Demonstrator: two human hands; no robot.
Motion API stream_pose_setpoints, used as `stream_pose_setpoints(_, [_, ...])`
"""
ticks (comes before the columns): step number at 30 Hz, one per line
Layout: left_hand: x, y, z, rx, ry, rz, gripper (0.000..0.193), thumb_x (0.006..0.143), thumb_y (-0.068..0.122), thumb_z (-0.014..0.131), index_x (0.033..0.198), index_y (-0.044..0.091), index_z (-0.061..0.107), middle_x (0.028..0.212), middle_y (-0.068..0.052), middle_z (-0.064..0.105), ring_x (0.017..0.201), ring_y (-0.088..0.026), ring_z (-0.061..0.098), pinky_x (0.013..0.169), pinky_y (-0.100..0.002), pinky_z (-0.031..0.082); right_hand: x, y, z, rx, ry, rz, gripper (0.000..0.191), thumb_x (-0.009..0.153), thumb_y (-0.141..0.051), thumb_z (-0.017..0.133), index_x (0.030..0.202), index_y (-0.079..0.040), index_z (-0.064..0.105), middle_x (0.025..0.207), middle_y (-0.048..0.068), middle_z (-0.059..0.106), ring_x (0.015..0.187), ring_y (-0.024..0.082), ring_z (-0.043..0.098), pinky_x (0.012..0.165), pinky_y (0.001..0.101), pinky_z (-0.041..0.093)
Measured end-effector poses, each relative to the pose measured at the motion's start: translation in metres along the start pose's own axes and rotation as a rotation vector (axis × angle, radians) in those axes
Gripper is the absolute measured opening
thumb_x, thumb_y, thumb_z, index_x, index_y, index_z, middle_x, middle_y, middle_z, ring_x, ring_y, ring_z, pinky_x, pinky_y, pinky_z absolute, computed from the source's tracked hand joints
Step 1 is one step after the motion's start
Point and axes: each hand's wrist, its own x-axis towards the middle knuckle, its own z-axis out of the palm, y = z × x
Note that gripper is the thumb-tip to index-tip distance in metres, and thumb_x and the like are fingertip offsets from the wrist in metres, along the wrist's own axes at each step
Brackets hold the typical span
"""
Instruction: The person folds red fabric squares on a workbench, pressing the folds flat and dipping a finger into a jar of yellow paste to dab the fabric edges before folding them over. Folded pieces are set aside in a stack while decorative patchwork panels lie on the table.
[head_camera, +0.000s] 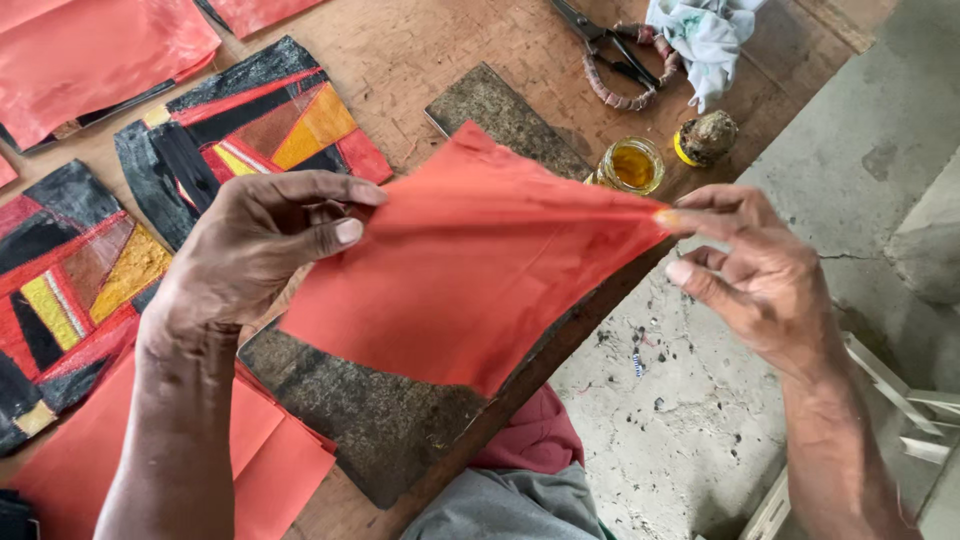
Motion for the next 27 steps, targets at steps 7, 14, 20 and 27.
stream_pose_setpoints(7, [-0.005,0.005,-0.002,0.199,0.098,-0.207,0.032,0.086,0.013,0.073,0.117,0.004,0.071,0.106,-0.006,0.075,0.085,-0.011,0.071,0.077,-0.028,0.06,0.011,0.004,-0.009,0.017,-0.005,-0.041,0.038,0.092,-0.015,0.076,0.129,-0.012,0.068,0.138,0.01,0.057,0.111,0.015,0.068,0.085,0.0246,0.064])
stream_pose_setpoints(14, [0.028,-0.049,0.043,0.276,-0.041,-0.05,0.051,0.092,0.042,0.069,0.126,0.004,0.063,0.114,-0.006,0.069,0.104,-0.015,0.066,0.092,-0.03,0.058,0.007,-0.028,0.002,0.159,-0.007,-0.015,0.051,0.085,-0.005,0.077,0.134,-0.003,0.061,0.148,0.013,0.058,0.122,0.019,0.065,0.103,0.0354,0.062])
stream_pose_setpoints(20, [0.052,-0.052,0.075,0.159,-0.183,0.263,0.091,0.087,0.062,0.069,0.149,0.0,0.042,0.153,-0.022,0.049,0.147,-0.032,0.043,0.12,-0.046,0.036,0.007,-0.067,-0.014,0.636,-0.194,-0.252,0.052,0.095,0.005,0.075,0.143,-0.001,0.057,0.146,0.014,0.058,0.136,0.024,0.056,0.126,0.0498,0.046])
stream_pose_setpoints(27, [0.054,-0.051,0.124,-0.213,-0.443,0.183,0.1,0.087,0.069,0.064,0.15,0.002,0.026,0.162,-0.025,0.037,0.152,-0.036,0.036,0.125,-0.053,0.032,0.006,-0.071,-0.033,0.835,-0.288,-0.324,0.052,0.098,-0.005,0.073,0.145,-0.001,0.052,0.143,0.022,0.06,0.132,0.033,0.061,0.121,0.0575,0.042])
